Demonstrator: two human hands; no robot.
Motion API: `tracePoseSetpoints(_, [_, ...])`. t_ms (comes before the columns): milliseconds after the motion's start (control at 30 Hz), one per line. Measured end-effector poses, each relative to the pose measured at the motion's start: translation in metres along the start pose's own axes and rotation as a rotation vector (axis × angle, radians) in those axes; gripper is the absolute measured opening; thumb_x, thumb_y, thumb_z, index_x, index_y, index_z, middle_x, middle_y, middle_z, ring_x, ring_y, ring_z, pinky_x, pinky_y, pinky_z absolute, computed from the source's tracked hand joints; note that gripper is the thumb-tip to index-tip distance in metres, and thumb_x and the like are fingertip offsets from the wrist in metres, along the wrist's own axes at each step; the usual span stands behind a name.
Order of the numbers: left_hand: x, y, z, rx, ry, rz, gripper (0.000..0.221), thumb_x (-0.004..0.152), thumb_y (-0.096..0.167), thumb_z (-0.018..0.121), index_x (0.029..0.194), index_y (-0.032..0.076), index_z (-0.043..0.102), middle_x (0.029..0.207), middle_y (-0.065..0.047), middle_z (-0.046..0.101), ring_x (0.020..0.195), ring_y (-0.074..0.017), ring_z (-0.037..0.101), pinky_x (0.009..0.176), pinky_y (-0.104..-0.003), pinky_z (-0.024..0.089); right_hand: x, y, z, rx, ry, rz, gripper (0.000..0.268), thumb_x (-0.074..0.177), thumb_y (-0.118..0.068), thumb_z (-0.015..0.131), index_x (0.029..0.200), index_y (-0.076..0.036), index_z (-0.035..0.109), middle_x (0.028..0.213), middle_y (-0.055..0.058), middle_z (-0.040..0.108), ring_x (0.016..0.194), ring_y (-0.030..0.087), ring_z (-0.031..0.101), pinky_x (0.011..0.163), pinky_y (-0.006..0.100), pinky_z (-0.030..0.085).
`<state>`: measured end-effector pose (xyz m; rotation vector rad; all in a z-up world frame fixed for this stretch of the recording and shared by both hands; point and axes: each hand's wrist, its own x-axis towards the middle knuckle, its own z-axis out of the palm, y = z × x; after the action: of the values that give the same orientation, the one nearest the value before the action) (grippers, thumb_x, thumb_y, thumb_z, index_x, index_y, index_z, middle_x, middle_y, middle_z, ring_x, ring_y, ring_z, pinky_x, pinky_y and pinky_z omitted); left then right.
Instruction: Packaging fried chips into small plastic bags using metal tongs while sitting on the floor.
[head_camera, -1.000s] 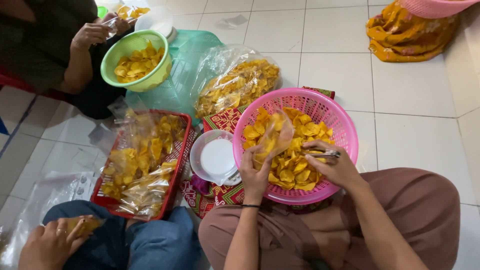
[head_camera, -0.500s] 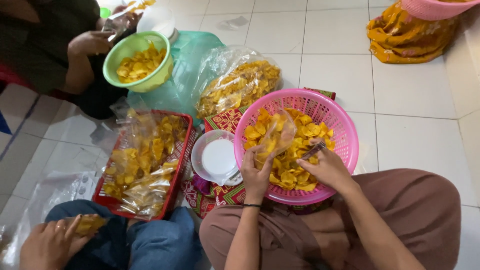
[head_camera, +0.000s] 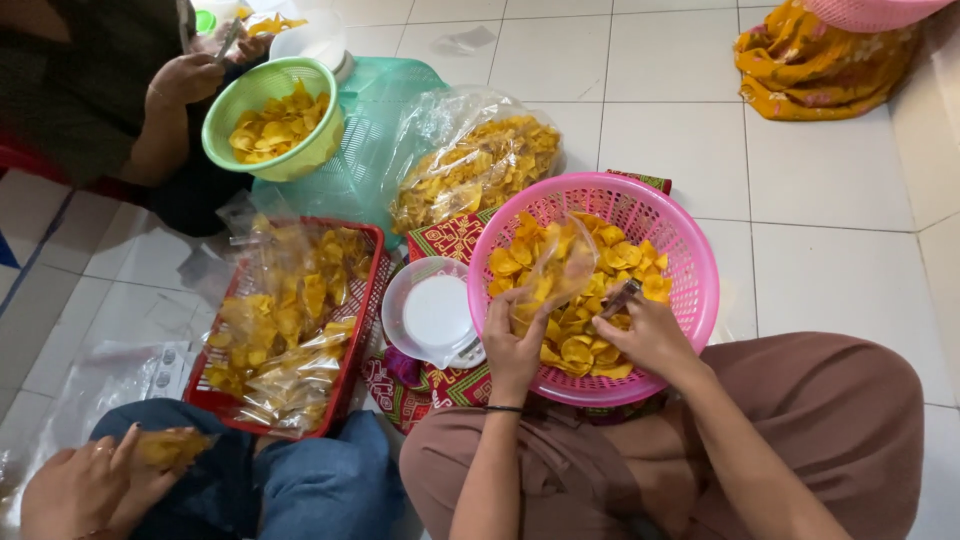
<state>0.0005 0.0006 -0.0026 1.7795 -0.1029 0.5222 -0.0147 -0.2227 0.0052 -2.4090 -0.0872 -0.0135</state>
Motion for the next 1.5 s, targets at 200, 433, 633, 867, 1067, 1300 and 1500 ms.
tracePoseSetpoints(200, [0.001,0.001,0.0,0.025,0.007,0.036,0.038,0.091,0.034,0.089,0.117,0.01,0.074,0.103,-0.013,0.074,0.105,-0.0362,0.075,0.096,-0.045,0.057,0.01,0.007,-0.013,0.138,0.176,-0.095,0.041,0.085,-0.031,0.089,0.117,-0.01,0.074,0.112,0.015,0.078,0.103,0.035,0.079,0.095,0.048,0.061])
tracePoseSetpoints(433, [0.004,0.011,-0.002,0.036,0.037,0.062,0.038,0.09,0.03,0.089,0.116,0.008,0.073,0.101,-0.017,0.073,0.104,-0.0401,0.074,0.094,-0.048,0.057,0.018,0.018,-0.042,-0.103,0.357,-0.096,0.076,0.077,-0.041,0.096,0.137,-0.006,0.067,0.117,0.022,0.075,0.112,0.04,0.074,0.097,0.047,0.059])
tracePoseSetpoints(633, [0.006,0.031,-0.004,0.166,-0.023,0.037,0.038,0.094,0.033,0.079,0.119,0.006,0.067,0.103,-0.006,0.069,0.086,-0.0205,0.065,0.077,-0.033,0.055,0.031,0.006,-0.039,-0.353,0.057,0.153,0.091,0.085,-0.051,0.071,0.163,-0.01,0.047,0.11,0.024,0.077,0.095,0.043,0.076,0.077,0.049,0.061])
tracePoseSetpoints(867, [0.007,0.032,-0.004,0.138,-0.035,0.004,0.042,0.094,0.039,0.077,0.118,0.006,0.068,0.102,-0.008,0.07,0.085,-0.0213,0.068,0.077,-0.034,0.057,0.012,-0.006,-0.053,-0.078,-0.155,0.222,0.044,0.089,-0.04,0.076,0.117,-0.005,0.072,0.103,0.016,0.083,0.09,0.03,0.081,0.079,0.04,0.064])
tracePoseSetpoints(1067, [0.004,0.032,-0.003,0.142,-0.031,0.006,0.04,0.093,0.036,0.078,0.116,0.005,0.068,0.102,-0.008,0.068,0.085,-0.0213,0.065,0.078,-0.033,0.055,-0.027,-0.025,-0.071,-0.006,-0.245,0.055,0.062,0.074,-0.025,0.091,0.13,-0.017,0.065,0.12,0.004,0.084,0.091,0.021,0.087,0.075,0.037,0.07])
tracePoseSetpoints(1300, [0.003,0.032,-0.004,0.151,-0.03,0.025,0.042,0.093,0.037,0.078,0.117,0.004,0.068,0.104,-0.01,0.071,0.086,-0.0226,0.066,0.079,-0.034,0.055,-0.026,-0.003,-0.047,-0.167,-0.329,-0.017,0.085,0.07,-0.026,0.095,0.145,-0.031,0.055,0.132,-0.003,0.076,0.111,0.019,0.08,0.095,0.039,0.069])
tracePoseSetpoints(1500, [0.005,0.035,-0.004,0.141,-0.028,0.037,0.043,0.094,0.039,0.077,0.118,0.005,0.067,0.103,-0.009,0.069,0.089,-0.0225,0.067,0.081,-0.034,0.055,-0.025,0.007,-0.044,-0.083,-0.153,-0.153,0.085,0.07,-0.012,0.092,0.146,-0.025,0.057,0.137,0.004,0.072,0.101,0.024,0.081,0.089,0.04,0.07])
